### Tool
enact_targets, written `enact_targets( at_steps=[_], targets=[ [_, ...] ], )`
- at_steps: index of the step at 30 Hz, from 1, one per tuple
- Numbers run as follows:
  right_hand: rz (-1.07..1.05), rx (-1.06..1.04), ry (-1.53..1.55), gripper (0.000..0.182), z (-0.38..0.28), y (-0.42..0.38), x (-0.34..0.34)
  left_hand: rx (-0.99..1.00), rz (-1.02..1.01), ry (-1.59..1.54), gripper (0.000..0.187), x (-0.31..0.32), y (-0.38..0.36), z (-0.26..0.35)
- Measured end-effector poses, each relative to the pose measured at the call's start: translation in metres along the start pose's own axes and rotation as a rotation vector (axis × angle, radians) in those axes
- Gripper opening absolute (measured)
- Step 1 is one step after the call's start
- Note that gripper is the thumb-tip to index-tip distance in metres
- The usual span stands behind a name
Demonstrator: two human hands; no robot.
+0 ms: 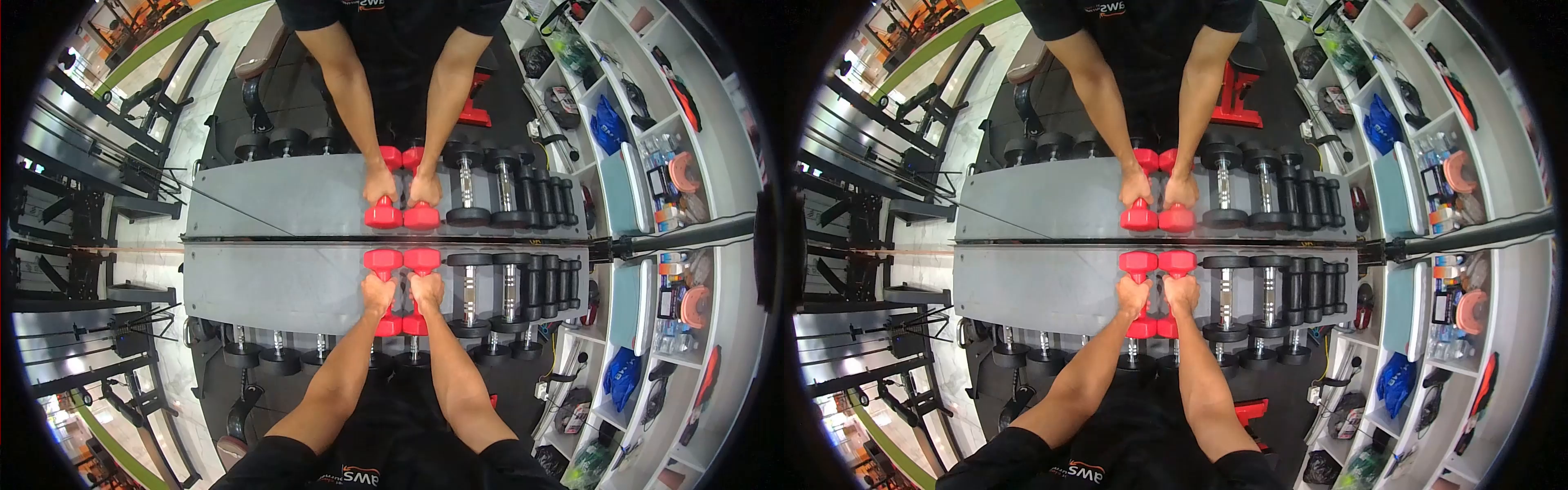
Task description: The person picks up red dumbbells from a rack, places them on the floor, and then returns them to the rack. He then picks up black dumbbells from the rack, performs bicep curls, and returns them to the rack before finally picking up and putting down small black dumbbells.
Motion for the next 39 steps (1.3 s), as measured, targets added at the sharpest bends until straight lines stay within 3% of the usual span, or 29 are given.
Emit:
enact_targets(
  at_steps=[9,13,17,18,22,25,29,33,34,39],
  targets=[
    [0.035,-0.018,-0.005,0.035,-0.004,-0.01,-0.004,-0.002,0.015,0.042,0.024,-0.001,0.0,0.002],
    [0.045,-0.128,-0.024,0.033,0.003,0.005,0.003,-0.003,0.026,0.008,0.023,0.0,-0.002,0.003],
    [-0.128,-0.107,0.048,0.07,-0.005,-0.019,-0.01,-0.022,0.006,-0.013,0.015,0.001,-0.001,-0.001],
    [-0.105,-0.155,-0.166,0.085,-0.005,-0.018,-0.011,-0.019,0.005,-0.013,0.015,0.0,-0.001,0.001],
    [-0.171,-0.233,-0.41,0.089,-0.002,-0.04,-0.013,-0.024,0.01,0.029,0.02,0.0,0.007,-0.01],
    [-0.086,-0.352,-0.519,0.085,-0.005,-0.086,-0.028,-0.029,-0.01,0.047,0.026,0.002,0.006,-0.01],
    [0.188,-0.853,-0.574,0.067,0.016,-0.141,-0.031,-0.005,-0.079,0.224,0.033,0.0,0.021,-0.026],
    [0.093,-0.855,-0.504,0.068,0.058,-0.196,-0.047,-0.009,0.024,0.499,0.059,-0.009,-0.011,-0.007],
    [0.077,-0.844,-0.448,0.068,0.073,-0.204,-0.052,-0.042,-0.13,0.459,0.074,-0.009,-0.018,-0.015],
    [0.073,-0.733,-0.473,0.069,0.172,-0.221,-0.087,0.298,-0.019,0.367,0.073,-0.033,-0.089,-0.034]
  ],
)
Point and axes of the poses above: each hand's wrist, its own y-axis towards the middle knuckle, its own x-axis out of the palm, z = x × y, the point moved 5 cm from there along y, towards the middle knuckle, and after that the axes turned 8 degrees about -z, right-handed, at the moved point
